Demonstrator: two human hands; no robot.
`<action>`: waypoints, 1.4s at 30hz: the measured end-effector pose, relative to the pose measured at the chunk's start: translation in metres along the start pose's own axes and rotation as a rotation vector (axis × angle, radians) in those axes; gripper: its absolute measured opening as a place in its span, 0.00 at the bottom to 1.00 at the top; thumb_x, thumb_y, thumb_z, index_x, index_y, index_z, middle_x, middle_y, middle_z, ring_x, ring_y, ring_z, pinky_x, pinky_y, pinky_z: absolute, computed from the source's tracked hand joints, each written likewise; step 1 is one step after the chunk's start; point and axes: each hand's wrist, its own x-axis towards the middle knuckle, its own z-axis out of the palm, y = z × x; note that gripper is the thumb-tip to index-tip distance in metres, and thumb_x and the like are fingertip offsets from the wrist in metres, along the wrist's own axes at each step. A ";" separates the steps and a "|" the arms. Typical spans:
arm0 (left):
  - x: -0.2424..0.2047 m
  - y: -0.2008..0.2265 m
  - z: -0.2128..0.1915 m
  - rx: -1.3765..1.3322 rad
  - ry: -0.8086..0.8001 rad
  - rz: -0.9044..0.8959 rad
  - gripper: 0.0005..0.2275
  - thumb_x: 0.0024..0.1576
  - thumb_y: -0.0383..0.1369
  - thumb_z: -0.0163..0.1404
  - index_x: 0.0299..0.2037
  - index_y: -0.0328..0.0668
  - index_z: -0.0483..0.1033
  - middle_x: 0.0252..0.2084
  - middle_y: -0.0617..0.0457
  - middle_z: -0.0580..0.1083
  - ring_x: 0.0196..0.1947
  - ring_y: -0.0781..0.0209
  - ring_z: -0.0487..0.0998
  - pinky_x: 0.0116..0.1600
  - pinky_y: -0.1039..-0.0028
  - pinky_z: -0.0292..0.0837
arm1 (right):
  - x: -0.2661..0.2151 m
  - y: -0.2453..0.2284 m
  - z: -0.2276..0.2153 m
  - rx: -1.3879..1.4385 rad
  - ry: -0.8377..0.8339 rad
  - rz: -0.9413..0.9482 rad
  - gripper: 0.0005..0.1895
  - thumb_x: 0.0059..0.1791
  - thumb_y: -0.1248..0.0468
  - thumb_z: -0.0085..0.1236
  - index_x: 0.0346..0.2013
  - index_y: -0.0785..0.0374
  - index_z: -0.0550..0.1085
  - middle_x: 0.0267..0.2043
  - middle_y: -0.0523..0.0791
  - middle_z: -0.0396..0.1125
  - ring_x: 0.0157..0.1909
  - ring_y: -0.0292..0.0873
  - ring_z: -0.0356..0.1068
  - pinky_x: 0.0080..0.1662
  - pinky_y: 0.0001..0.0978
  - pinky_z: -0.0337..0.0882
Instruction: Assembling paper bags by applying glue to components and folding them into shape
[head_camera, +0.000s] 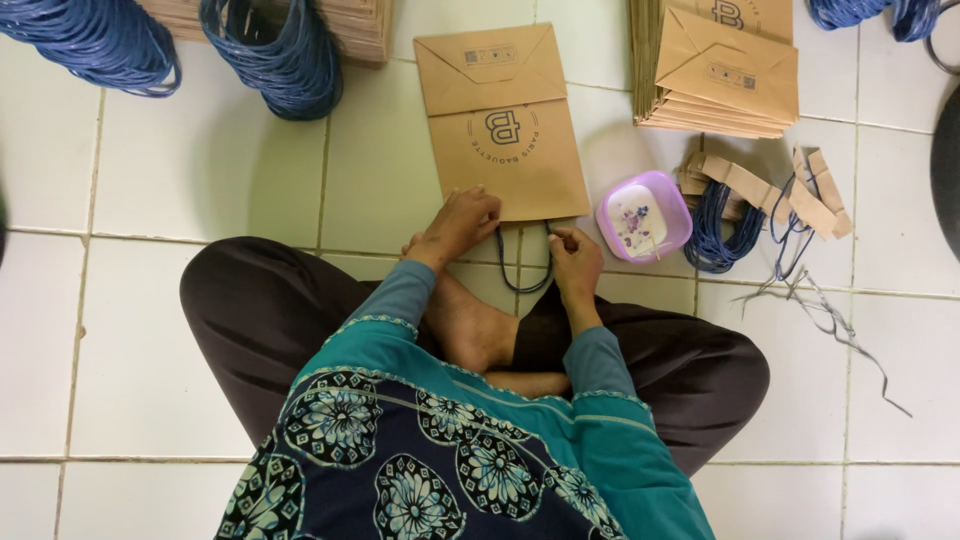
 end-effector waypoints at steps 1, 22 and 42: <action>0.001 -0.003 0.003 0.000 0.000 0.001 0.02 0.58 0.35 0.56 0.36 0.52 0.77 0.39 0.53 0.79 0.60 0.41 0.74 0.64 0.31 0.61 | -0.001 -0.002 -0.001 0.000 0.001 0.000 0.10 0.47 0.62 0.63 0.42 0.56 0.83 0.30 0.47 0.74 0.34 0.43 0.73 0.38 0.38 0.73; -0.001 -0.009 0.021 0.329 -0.029 0.056 0.21 0.52 0.39 0.59 0.55 0.58 0.69 0.58 0.55 0.69 0.66 0.44 0.67 0.65 0.39 0.66 | -0.007 -0.052 -0.018 0.344 -0.038 0.133 0.13 0.48 0.65 0.62 0.44 0.69 0.80 0.24 0.47 0.67 0.23 0.35 0.66 0.26 0.26 0.69; 0.026 0.011 -0.073 0.046 -0.089 -0.314 0.05 0.54 0.34 0.57 0.38 0.58 0.85 0.37 0.52 0.82 0.46 0.44 0.83 0.49 0.56 0.79 | 0.142 -0.075 -0.020 -0.735 -0.620 -0.596 0.07 0.48 0.57 0.62 0.39 0.51 0.81 0.37 0.50 0.77 0.44 0.62 0.75 0.49 0.56 0.73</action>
